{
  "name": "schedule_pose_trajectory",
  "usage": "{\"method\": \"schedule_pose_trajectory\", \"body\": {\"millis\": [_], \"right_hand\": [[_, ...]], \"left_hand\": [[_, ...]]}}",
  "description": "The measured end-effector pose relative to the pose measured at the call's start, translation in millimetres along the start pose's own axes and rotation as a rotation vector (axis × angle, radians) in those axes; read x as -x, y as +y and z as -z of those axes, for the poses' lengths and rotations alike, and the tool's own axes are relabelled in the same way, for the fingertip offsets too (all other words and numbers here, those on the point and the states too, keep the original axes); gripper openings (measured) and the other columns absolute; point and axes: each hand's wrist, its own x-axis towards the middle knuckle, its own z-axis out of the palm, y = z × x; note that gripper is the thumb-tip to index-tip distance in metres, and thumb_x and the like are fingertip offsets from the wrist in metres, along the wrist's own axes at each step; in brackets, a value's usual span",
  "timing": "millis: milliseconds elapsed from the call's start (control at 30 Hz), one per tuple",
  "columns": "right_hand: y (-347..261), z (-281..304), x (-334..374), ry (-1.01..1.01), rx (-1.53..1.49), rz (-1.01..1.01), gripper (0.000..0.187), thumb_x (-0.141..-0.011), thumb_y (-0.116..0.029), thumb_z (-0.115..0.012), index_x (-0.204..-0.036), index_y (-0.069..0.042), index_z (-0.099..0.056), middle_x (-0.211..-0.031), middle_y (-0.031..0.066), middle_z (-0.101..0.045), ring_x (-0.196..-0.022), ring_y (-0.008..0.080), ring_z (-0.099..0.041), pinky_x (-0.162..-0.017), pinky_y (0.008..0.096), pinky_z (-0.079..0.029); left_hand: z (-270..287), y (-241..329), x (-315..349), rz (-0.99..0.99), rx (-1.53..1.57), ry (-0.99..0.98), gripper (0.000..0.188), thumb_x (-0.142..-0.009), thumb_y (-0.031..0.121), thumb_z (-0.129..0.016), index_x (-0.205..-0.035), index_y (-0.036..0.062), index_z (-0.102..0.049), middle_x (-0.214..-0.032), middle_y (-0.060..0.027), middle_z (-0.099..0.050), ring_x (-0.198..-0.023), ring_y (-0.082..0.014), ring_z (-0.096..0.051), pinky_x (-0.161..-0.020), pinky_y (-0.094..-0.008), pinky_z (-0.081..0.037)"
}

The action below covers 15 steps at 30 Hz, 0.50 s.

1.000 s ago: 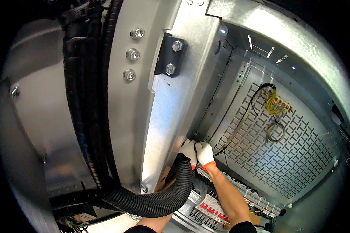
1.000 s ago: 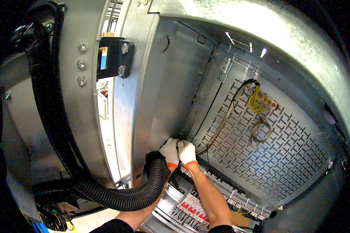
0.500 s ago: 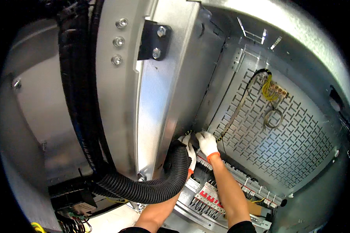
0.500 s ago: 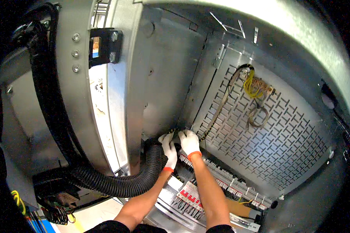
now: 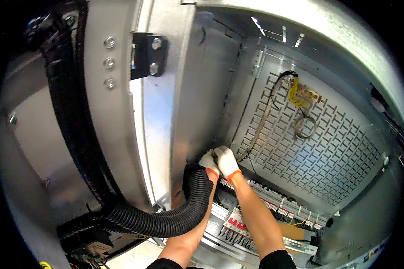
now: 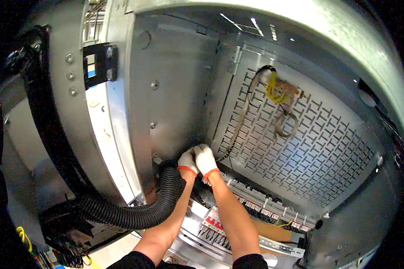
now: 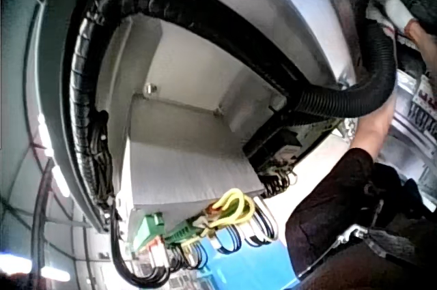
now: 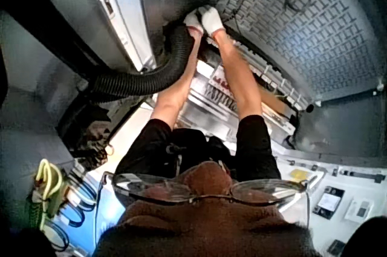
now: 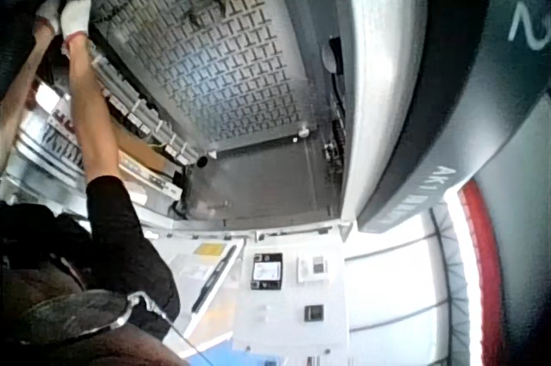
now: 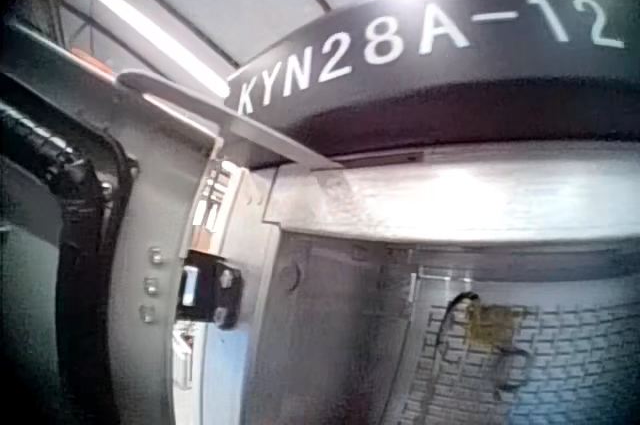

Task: The person works inside an open electrical cabinet, routing and securing cables with zip ties, then closes the cabinet door. They later use a cordless drill to tighten fasteners on red insulators inside another cabinet section.

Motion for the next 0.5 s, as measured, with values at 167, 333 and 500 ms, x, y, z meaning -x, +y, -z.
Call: {"method": "schedule_pose_trajectory", "body": {"millis": [167, 333, 500], "right_hand": [[-29.5, -22.0, 1.7, 0.132, 0.054, -0.176, 0.029, -0.095, -0.019, -0.052, -0.092, 0.006, -0.065, -0.093, 0.0279, -0.066, -0.088, 0.0395, -0.064, -0.083, 0.0417, -0.049], [-65.1, 6.4, 25.1, 0.02, 0.323, -0.104, 0.029, -0.095, -0.022, -0.053, -0.098, 0.003, -0.067, -0.098, 0.0265, -0.067, -0.095, 0.0422, -0.064, -0.085, 0.0453, -0.05], [-84.5, 93.6, 75.7, -0.164, 0.38, 0.113, 0.029, -0.094, -0.023, -0.053, -0.096, 0.002, -0.067, -0.096, 0.0258, -0.067, -0.095, 0.0449, -0.063, -0.084, 0.0486, -0.051]], "left_hand": [[20.8, 22.5, -1.6, 0.056, -0.034, 0.078, 0.029, -0.099, 0.026, -0.054, -0.108, 0.001, -0.067, -0.101, -0.0135, -0.072, -0.094, -0.0323, -0.069, -0.082, -0.039, -0.052], [17.4, 39.0, 8.7, 0.188, 0.526, 0.246, 0.035, -0.1, 0.027, -0.054, -0.118, -0.0016, -0.064, -0.108, -0.0135, -0.072, -0.096, -0.0315, -0.069, -0.085, -0.0395, -0.052], [39.4, 94.6, 121.9, 0.038, 0.348, -0.042, 0.033, -0.101, 0.023, -0.053, -0.12, -0.0017, -0.066, -0.112, -0.0178, -0.071, -0.102, -0.031, -0.067, -0.093, -0.0386, -0.05]]}}
